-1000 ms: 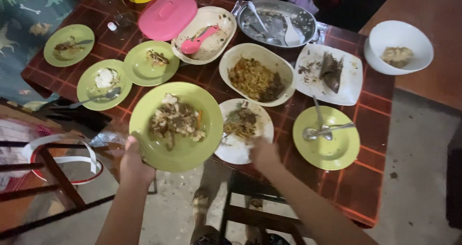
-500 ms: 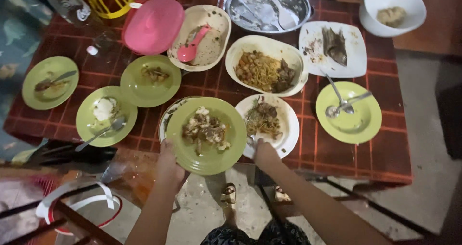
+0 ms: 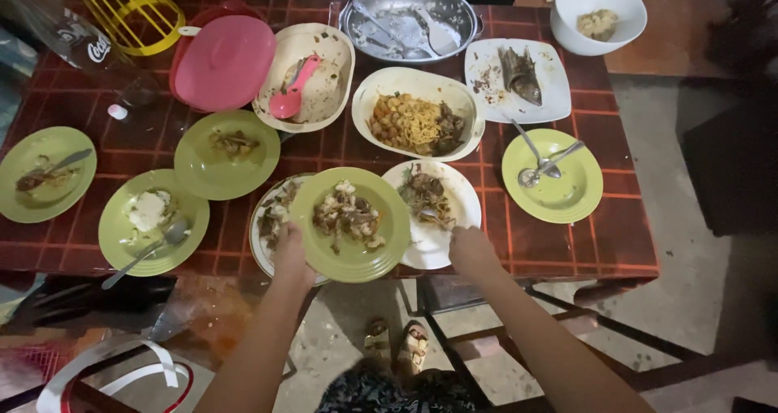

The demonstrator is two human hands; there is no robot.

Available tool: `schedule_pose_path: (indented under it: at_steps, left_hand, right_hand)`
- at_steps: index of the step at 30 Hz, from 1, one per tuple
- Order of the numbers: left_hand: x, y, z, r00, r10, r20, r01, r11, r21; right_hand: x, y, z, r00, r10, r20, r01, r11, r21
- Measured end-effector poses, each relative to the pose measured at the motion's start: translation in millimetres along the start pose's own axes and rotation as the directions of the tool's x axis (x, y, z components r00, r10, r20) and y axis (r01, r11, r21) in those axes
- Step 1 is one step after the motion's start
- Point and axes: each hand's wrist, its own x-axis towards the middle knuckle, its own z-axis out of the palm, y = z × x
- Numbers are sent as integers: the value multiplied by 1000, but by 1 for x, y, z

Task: Clear leftover food and used dishes from the dining table and carry them to the kitchen sink.

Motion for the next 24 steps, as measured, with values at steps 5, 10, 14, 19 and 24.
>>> schedule_pose_path:
  at_steps: [5,10,14,19,24]
  left_hand:
    - [11,-10,18,1000,-8,30,7,999,34]
    - [17,-10,36,1000,-23,4,21,974,223]
    - [29,-3,40,997,-50,65,28,954,299]
    - [24,33,59,974,-182,137,122,926,358]
    - [47,38,59,965,-170,199,40,848,529]
  right_hand:
    - [-53,-73,-48,998,-20,-59,35,965,259]
    - [-64,-134,-9,951,-308,-40,297,866,402]
    - [-59,-165,-13,984,-179,12,161,908,387]
    - [-22,-128,33,994,104,40,-112,945,308]
    - [-42,-149,22,989,22,-149,16,968,250]
